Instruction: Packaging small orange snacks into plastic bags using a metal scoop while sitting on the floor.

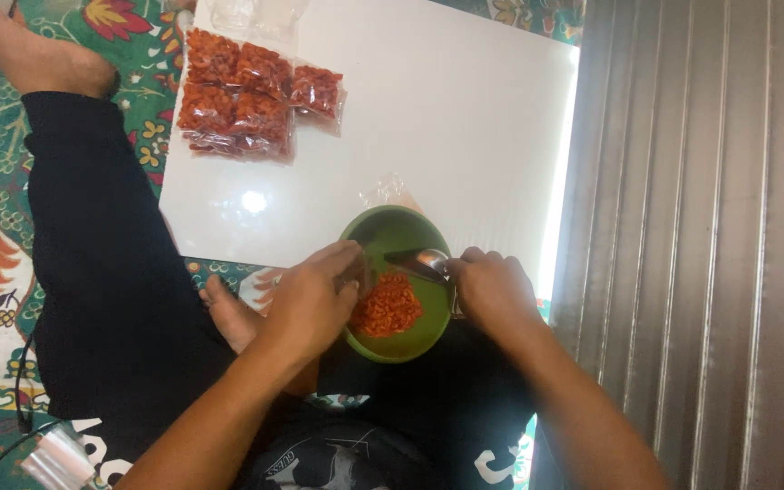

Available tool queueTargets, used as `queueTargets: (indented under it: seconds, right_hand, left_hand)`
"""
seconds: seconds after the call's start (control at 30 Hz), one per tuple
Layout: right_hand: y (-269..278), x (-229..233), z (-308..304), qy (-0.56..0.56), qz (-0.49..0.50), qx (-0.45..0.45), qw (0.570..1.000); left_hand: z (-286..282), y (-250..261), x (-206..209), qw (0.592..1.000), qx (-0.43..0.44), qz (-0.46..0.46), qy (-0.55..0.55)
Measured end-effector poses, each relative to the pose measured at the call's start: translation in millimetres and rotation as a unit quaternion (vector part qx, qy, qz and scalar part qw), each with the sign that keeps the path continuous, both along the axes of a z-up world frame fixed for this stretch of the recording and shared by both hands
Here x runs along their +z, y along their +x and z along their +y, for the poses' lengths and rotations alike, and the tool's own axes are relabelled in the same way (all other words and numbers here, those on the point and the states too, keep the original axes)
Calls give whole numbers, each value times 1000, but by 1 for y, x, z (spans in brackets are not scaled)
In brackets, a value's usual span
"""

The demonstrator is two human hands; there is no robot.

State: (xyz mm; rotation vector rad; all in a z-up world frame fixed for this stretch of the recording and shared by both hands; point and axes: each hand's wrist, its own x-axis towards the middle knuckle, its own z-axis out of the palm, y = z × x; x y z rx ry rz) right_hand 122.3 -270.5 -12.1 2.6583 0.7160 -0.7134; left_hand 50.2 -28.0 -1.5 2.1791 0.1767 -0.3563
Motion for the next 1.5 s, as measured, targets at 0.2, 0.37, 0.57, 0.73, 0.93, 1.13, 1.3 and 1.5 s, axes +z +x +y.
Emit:
queueTargets:
  seconds: [0.2, 0.37, 0.57, 0.73, 0.93, 1.13, 1.3, 1.5]
  right_hand:
    - [8, 24, -13, 89, 181, -189, 961]
    - [10, 42, -22, 170, 220, -315, 908]
    - [15, 38, -47, 224, 193, -364, 883]
    - [15, 34, -59, 250, 185, -351, 883]
    - [12, 29, -70, 277, 200, -351, 872]
    - [10, 60, -66, 297, 179, -346, 872]
    - [9, 82, -64, 361, 171, -326, 857]
    - [6, 113, -42, 322, 142, -250, 902]
  left_hand:
    - [-12, 2, 20, 1000, -16, 16, -7]
    - [-12, 0, 23, 1000, -24, 6, 8]
    - [-5, -3, 15, 1000, -10, 20, 18]
    - [-3, -3, 11, 999, -10, 30, 15]
    - [-1, -9, 5, 998, -19, 25, 50]
    - [-5, -13, 5, 998, -43, -8, 49]
    - [-12, -15, -1, 999, -46, -9, -4]
    - [-17, -15, -7, 999, -38, -8, -35]
